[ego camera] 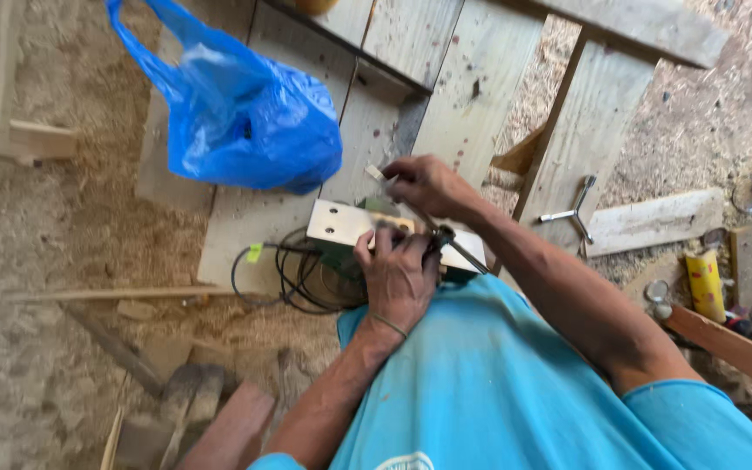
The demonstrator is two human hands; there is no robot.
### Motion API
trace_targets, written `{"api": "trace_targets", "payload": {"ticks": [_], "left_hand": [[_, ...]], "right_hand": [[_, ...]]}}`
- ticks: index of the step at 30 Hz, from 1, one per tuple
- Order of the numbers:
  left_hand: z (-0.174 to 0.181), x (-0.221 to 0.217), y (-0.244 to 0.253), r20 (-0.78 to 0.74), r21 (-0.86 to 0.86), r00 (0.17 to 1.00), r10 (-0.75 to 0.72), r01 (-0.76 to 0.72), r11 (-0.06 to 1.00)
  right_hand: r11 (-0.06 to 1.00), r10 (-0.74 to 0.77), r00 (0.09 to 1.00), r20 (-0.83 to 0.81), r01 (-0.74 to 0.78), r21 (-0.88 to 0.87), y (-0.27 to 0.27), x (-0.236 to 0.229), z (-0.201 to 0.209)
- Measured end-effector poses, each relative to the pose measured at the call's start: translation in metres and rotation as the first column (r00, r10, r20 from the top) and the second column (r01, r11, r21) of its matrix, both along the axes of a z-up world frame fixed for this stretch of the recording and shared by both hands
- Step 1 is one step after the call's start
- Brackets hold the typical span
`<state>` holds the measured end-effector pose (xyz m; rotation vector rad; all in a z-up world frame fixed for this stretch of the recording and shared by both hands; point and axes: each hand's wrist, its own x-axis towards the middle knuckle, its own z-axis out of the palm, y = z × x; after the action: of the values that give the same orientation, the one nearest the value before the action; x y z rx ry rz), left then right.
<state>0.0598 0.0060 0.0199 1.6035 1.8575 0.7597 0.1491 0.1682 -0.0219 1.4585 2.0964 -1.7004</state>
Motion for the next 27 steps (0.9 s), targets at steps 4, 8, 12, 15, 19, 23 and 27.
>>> {"api": "trace_targets", "payload": {"ticks": [4, 8, 12, 15, 19, 23, 27], "left_hand": [[-0.020, -0.001, 0.006, -0.125, 0.237, 0.992, 0.018, 0.012, 0.971], [-0.032, 0.000, 0.011, -0.127, 0.137, 0.992, -0.018, 0.036, 0.990], [-0.022, -0.001, 0.013, 0.116, -0.165, 0.993, -0.010, 0.029, 0.986], [-0.009, 0.001, 0.018, 0.084, -0.091, 0.996, -0.004, 0.011, 0.996], [-0.004, 0.004, 0.019, 0.068, -0.060, 0.998, 0.009, -0.005, 0.998], [-0.014, 0.001, 0.015, 0.042, -0.008, 0.999, -0.030, 0.030, 1.000], [-0.023, 0.007, 0.009, -0.047, 0.126, 0.999, -0.014, 0.020, 0.992]], "right_hand": [[0.896, 0.414, 0.893, -0.175, -0.366, 0.250, -0.025, -0.004, 0.082], [0.774, 0.633, 0.756, -0.167, -0.621, 0.123, -0.063, 0.032, 0.173], [0.889, 0.457, 0.889, -0.011, -0.457, 0.012, -0.066, 0.082, 0.179], [0.914, 0.392, 0.862, 0.323, -0.405, -0.027, -0.052, 0.117, 0.126], [0.891, 0.259, 0.884, 0.389, -0.374, 0.258, -0.019, 0.119, 0.035], [0.974, -0.193, 0.979, 0.066, 0.199, -0.110, -0.001, 0.045, 0.002], [0.996, 0.054, 0.968, -0.246, -0.036, 0.076, -0.026, -0.009, 0.062]]}}
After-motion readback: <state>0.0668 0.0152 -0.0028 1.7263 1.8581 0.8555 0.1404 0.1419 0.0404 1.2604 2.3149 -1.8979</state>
